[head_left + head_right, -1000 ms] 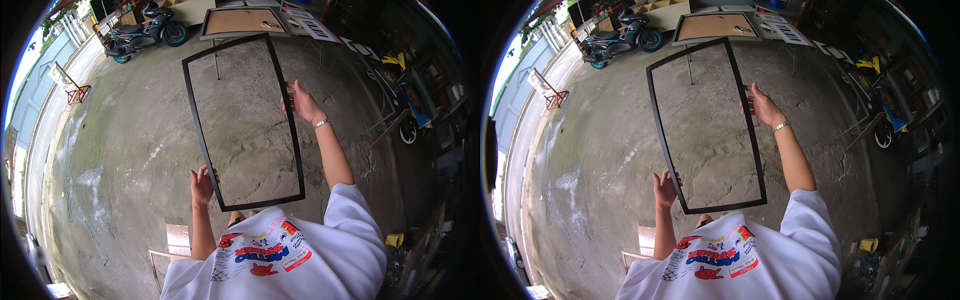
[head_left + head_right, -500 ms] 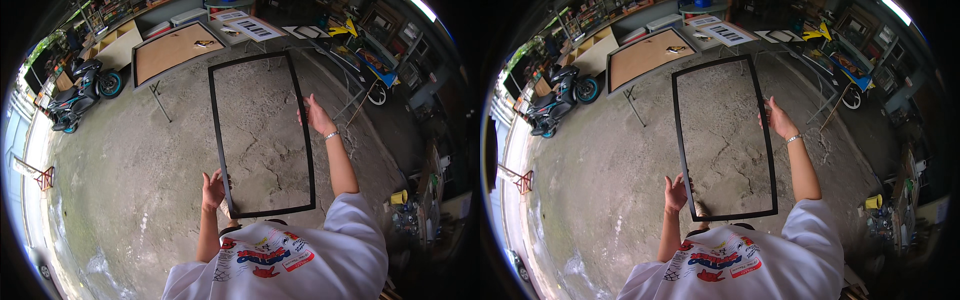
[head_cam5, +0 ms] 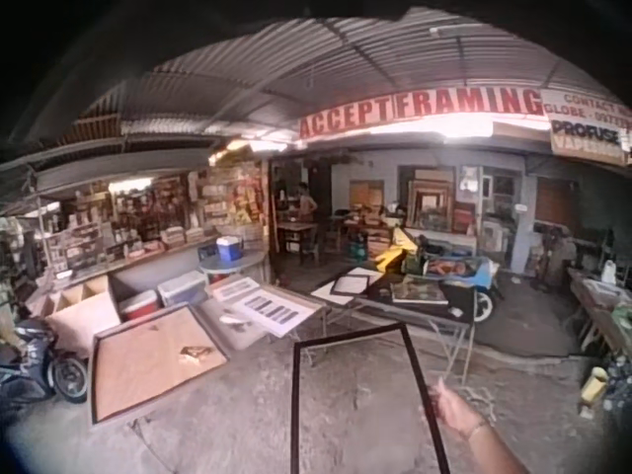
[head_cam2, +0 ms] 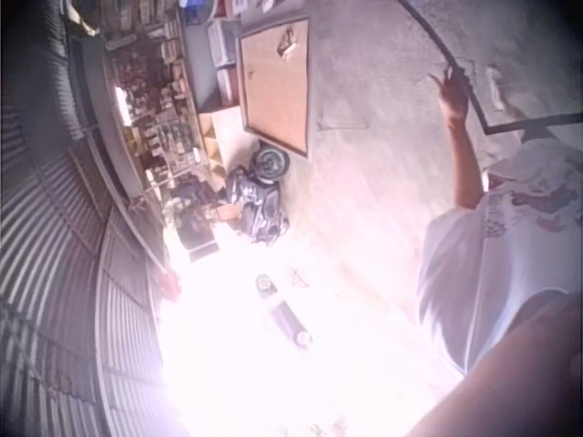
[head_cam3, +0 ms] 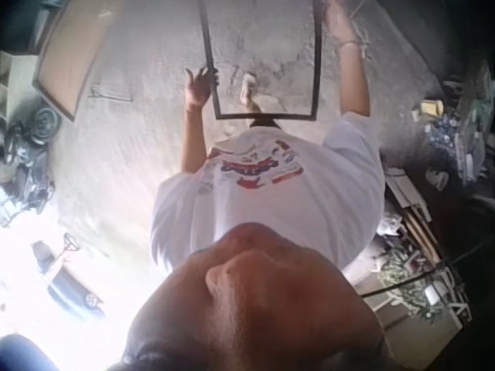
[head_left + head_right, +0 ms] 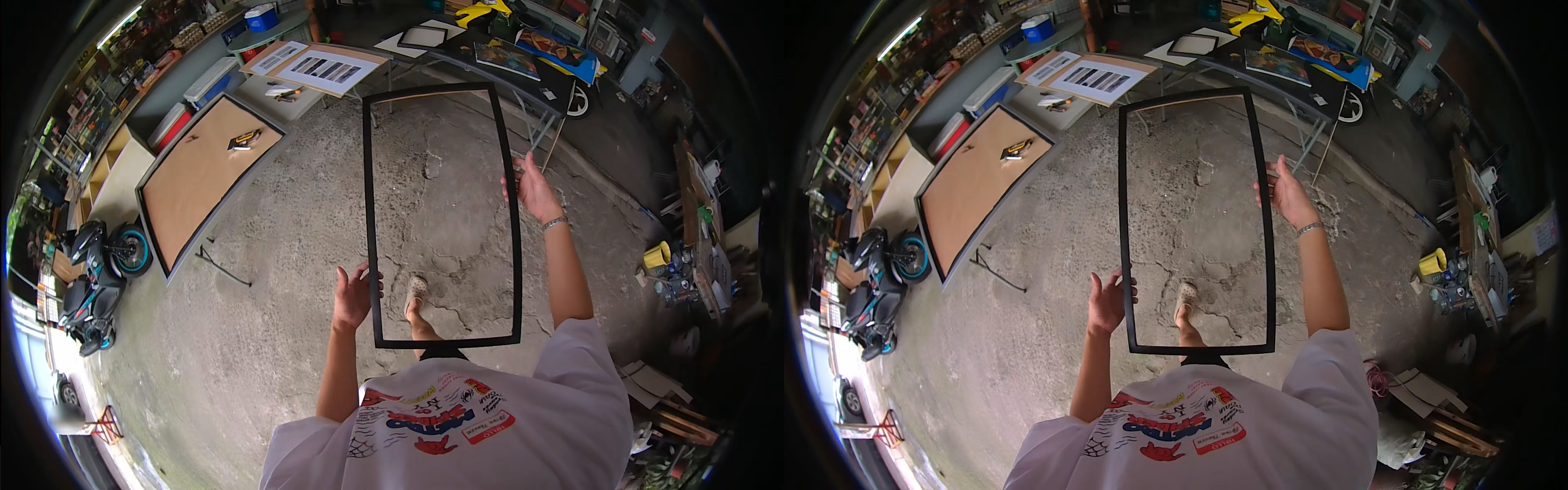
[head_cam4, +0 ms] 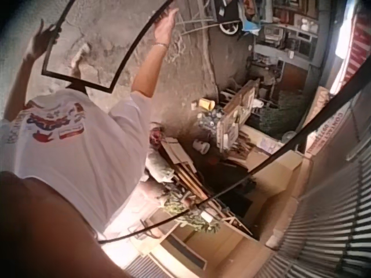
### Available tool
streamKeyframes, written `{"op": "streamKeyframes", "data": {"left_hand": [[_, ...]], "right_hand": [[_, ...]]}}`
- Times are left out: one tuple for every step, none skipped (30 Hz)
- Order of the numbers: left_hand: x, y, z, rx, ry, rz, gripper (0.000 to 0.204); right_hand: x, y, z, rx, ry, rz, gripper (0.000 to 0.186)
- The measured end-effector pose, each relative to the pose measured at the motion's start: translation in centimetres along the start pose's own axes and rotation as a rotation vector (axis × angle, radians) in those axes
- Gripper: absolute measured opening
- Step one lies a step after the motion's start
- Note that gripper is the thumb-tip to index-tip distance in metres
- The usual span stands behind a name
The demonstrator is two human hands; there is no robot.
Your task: The person uses a spray gun to apply paint to multiple rectangular frames placed on the floor. They move around the frames to cover different sides, then pick up and reposition the frames to access additional surfaces before placing them back down.
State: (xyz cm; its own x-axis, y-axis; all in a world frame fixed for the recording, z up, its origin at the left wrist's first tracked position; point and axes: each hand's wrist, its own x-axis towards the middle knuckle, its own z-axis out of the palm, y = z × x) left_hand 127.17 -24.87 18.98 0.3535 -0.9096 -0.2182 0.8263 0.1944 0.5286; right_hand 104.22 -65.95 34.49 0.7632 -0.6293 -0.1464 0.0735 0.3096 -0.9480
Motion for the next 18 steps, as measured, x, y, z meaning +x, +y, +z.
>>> {"op": "streamKeyframes", "data": {"left_hand": [[3.1,0.9,0.1,0.011,-0.019,-0.011,0.078],[6.2,1.8,0.2,0.022,-0.037,-0.021,0.078],[9.1,2.6,0.4,0.033,-0.054,-0.030,0.078],[12.1,3.4,0.8,0.039,-0.049,-0.047,0.078],[15.1,4.1,1.2,0.044,-0.043,-0.064,0.078],[18.1,4.8,1.7,0.049,-0.037,-0.081,0.078],[20.6,5.7,2.2,0.055,-0.035,-0.089,0.078],[23.5,6.7,2.8,0.061,-0.034,-0.099,0.078],[26.2,7.7,3.3,0.067,-0.035,-0.108,0.078],[29.0,8.4,3.9,0.075,-0.040,-0.109,0.079],[31.7,9.1,4.6,0.082,-0.045,-0.111,0.079],[34.3,9.6,5.2,0.090,-0.052,-0.112,0.080],[36.9,10.0,5.6,0.082,-0.058,-0.120,0.082],[39.7,10.5,6.1,0.094,-0.070,-0.124,0.082],[42.9,11.2,6.6,0.105,-0.083,-0.128,0.082],[45.7,11.6,6.9,0.113,-0.091,-0.133,0.082],[48.4,12.1,7.1,0.112,-0.099,-0.141,0.082],[51.1,12.5,7.3,0.111,-0.109,-0.149,0.082]], "right_hand": [[1.8,-0.4,-1.2,0.017,0.044,0.017,0.063],[3.9,-0.6,-2.3,0.026,0.057,0.012,0.064],[6.0,-0.9,-3.3,0.034,0.067,0.008,0.065],[8.3,-1.6,-4.6,0.041,0.082,0.004,0.066],[10.8,-2.3,-5.8,0.038,0.077,0.001,0.066],[13.5,-3.0,-7.0,0.036,0.072,-0.002,0.066],[15.7,-3.5,-7.6,0.039,0.069,0.001,0.066],[18.0,-4.3,-8.2,0.046,0.075,-0.003,0.064],[20.3,-5.2,-8.9,0.052,0.081,-0.008,0.063],[22.5,-6.3,-9.8,0.051,0.085,-0.017,0.062],[24.5,-7.0,-11.0,0.047,0.107,-0.013,0.062],[26.6,-7.5,-12.1,0.042,0.130,-0.009,0.062],[28.7,-8.2,-13.1,0.037,0.151,-0.008,0.063],[31.0,-9.1,-14.1,0.027,0.173,-0.014,0.063],[33.2,-10.0,-15.2,0.016,0.196,-0.020,0.063],[35.4,-10.5,-16.2,0.004,0.217,-0.020,0.064],[37.2,-10.9,-17.2,0.008,0.241,-0.015,0.065],[39.0,-11.4,-18.2,0.011,0.265,-0.010,0.065]]}}
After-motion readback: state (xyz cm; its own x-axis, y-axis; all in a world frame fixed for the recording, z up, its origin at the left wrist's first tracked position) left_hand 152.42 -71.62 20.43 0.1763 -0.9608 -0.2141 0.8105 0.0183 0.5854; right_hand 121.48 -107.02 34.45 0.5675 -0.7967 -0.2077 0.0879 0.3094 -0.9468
